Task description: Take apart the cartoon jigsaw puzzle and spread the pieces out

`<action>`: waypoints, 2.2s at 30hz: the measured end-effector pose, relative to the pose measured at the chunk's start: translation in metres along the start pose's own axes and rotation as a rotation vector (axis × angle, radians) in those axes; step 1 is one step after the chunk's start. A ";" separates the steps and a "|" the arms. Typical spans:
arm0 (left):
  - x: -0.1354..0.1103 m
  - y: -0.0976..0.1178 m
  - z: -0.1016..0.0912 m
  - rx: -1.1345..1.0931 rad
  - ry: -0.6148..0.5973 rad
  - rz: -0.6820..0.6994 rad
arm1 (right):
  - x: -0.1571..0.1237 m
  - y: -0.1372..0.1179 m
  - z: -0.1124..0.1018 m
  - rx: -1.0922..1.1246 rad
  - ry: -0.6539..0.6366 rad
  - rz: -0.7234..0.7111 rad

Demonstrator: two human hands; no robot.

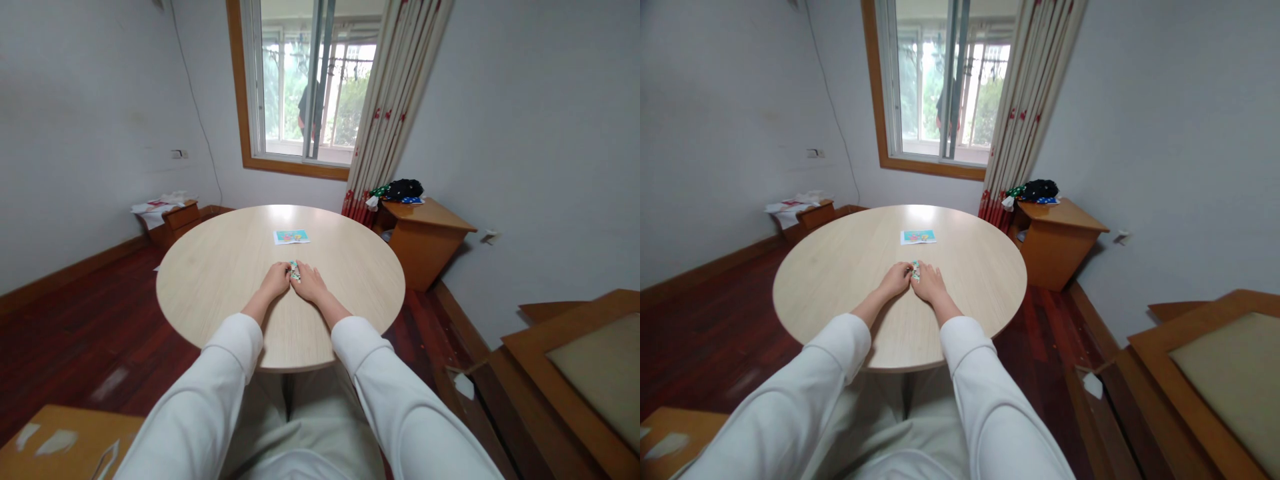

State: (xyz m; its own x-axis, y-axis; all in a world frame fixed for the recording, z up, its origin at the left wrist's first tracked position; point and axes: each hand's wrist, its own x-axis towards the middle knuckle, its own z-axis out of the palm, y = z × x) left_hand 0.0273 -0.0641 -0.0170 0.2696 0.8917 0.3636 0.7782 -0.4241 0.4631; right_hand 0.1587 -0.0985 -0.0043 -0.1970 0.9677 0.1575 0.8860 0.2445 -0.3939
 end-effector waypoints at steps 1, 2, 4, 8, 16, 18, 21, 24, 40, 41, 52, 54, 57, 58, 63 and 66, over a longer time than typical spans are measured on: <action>0.001 0.002 0.003 -0.012 0.013 -0.009 | 0.002 -0.001 0.002 0.007 0.023 0.000; 0.002 0.004 0.005 -0.024 0.026 -0.019 | 0.003 -0.002 0.004 0.016 0.046 0.000; 0.003 0.006 0.008 -0.050 0.052 -0.043 | 0.007 -0.005 0.010 0.043 0.089 -0.002; 0.002 0.006 0.007 -0.116 0.101 -0.091 | 0.012 -0.010 0.020 0.145 0.159 -0.028; 0.004 0.011 0.009 -0.295 0.195 -0.189 | 0.021 -0.009 0.028 0.427 0.339 0.001; 0.006 0.014 0.011 -0.344 0.220 -0.216 | 0.024 -0.008 0.026 0.529 0.364 0.056; 0.011 0.015 0.012 -0.410 0.247 -0.247 | 0.029 -0.009 0.024 0.657 0.394 0.156; 0.016 0.013 0.011 -0.466 0.256 -0.260 | 0.035 -0.009 0.023 0.778 0.401 0.189; 0.000 -0.021 -0.030 -0.301 -0.202 -0.121 | 0.008 0.039 -0.018 0.318 -0.119 -0.033; -0.004 -0.022 -0.031 -0.176 -0.257 -0.107 | 0.003 0.039 -0.021 0.225 -0.163 -0.028; -0.016 -0.008 -0.015 -0.105 -0.171 -0.008 | -0.006 0.017 -0.011 0.058 -0.054 -0.055; -0.014 -0.007 -0.011 -0.149 -0.132 0.005 | -0.005 0.014 -0.007 0.035 0.023 -0.060; -0.013 -0.006 -0.007 -0.166 -0.089 0.017 | -0.003 0.010 -0.001 0.005 0.102 -0.055; -0.013 -0.006 -0.006 -0.170 -0.076 0.025 | -0.002 0.009 0.001 -0.002 0.116 -0.055; -0.011 -0.005 -0.002 -0.140 0.016 0.046 | 0.003 0.007 0.007 0.021 0.159 -0.107; -0.010 -0.004 -0.001 -0.134 0.020 0.043 | 0.006 0.008 0.008 0.094 0.177 -0.125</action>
State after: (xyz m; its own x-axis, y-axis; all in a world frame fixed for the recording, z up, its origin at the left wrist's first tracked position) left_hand 0.0211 -0.0714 -0.0212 0.2887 0.8696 0.4006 0.6833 -0.4802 0.5500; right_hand 0.1615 -0.0902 -0.0138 -0.2191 0.9054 0.3636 0.8147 0.3748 -0.4425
